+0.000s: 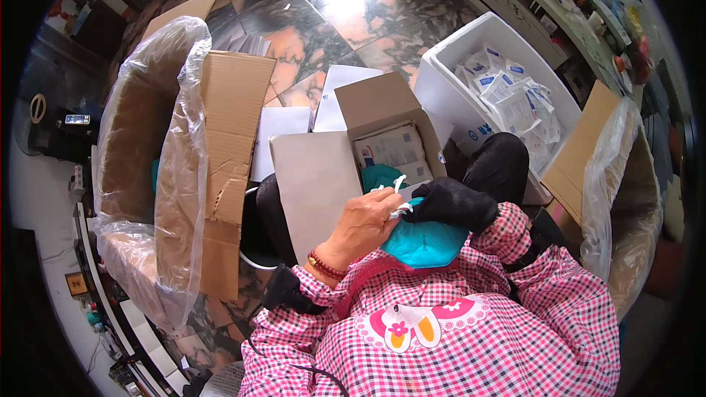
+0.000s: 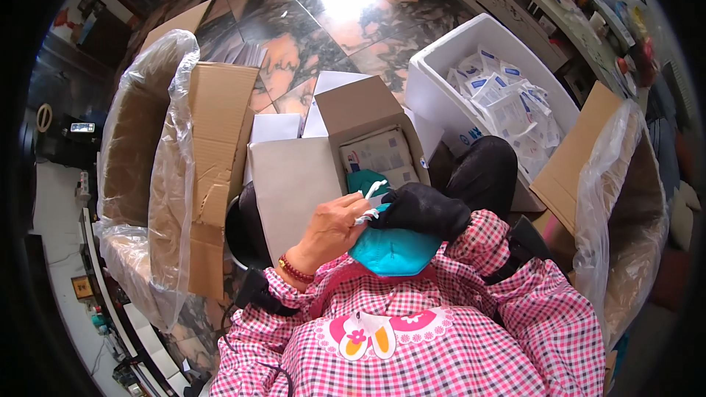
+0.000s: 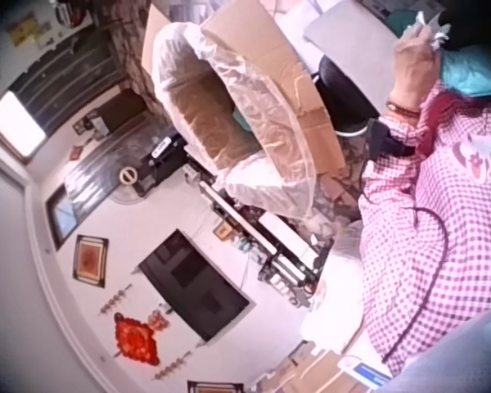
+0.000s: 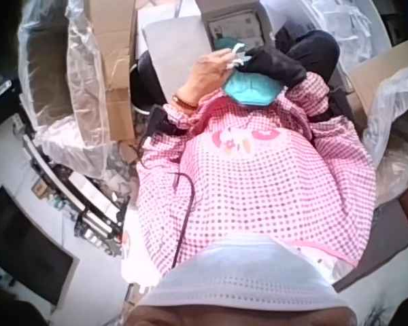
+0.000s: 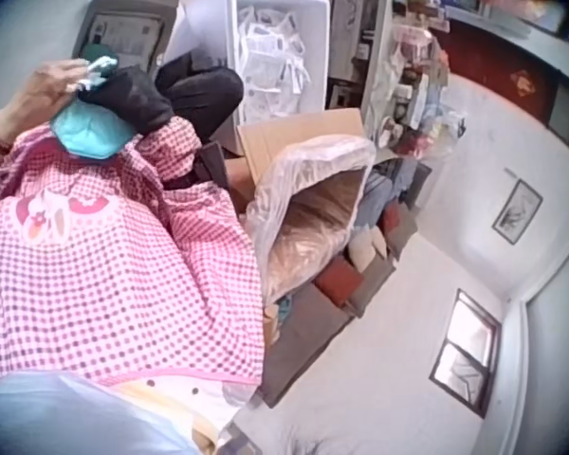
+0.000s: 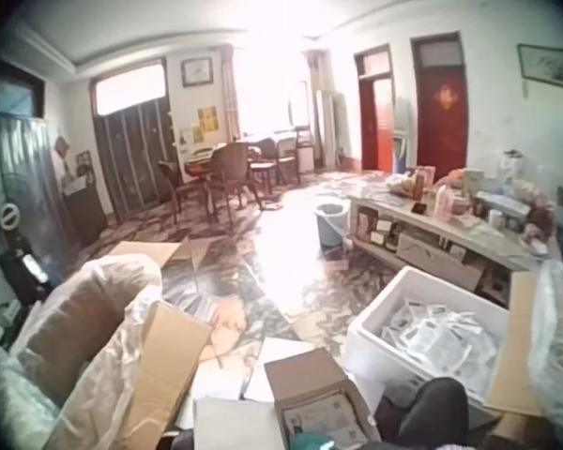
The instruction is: Packing N95 masks into small cardboard boxes and marking them with a handheld printer.
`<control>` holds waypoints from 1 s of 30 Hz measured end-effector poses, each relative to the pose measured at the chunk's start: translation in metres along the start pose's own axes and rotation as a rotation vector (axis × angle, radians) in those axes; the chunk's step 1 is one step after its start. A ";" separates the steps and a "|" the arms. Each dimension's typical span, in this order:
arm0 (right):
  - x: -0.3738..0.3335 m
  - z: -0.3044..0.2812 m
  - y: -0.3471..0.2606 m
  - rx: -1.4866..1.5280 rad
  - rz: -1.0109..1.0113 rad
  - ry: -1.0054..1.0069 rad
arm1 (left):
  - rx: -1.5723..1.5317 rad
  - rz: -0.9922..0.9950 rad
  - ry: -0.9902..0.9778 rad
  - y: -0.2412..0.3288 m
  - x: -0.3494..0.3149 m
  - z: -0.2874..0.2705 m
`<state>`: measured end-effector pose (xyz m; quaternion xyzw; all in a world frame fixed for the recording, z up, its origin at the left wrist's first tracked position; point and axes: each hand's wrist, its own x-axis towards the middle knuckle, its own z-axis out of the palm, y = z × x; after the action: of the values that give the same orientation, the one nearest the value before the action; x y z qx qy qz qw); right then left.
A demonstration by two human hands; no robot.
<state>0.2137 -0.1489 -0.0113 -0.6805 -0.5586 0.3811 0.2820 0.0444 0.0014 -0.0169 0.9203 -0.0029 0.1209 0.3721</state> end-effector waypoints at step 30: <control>0.006 -0.009 -0.021 0.442 0.227 0.200 | -0.777 -0.488 0.293 0.015 -0.009 -0.006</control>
<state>0.2107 -0.1386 0.0092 -0.6951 -0.3509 0.4539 0.4332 0.0327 -0.0060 -0.0041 0.6601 0.2204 0.1484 0.7026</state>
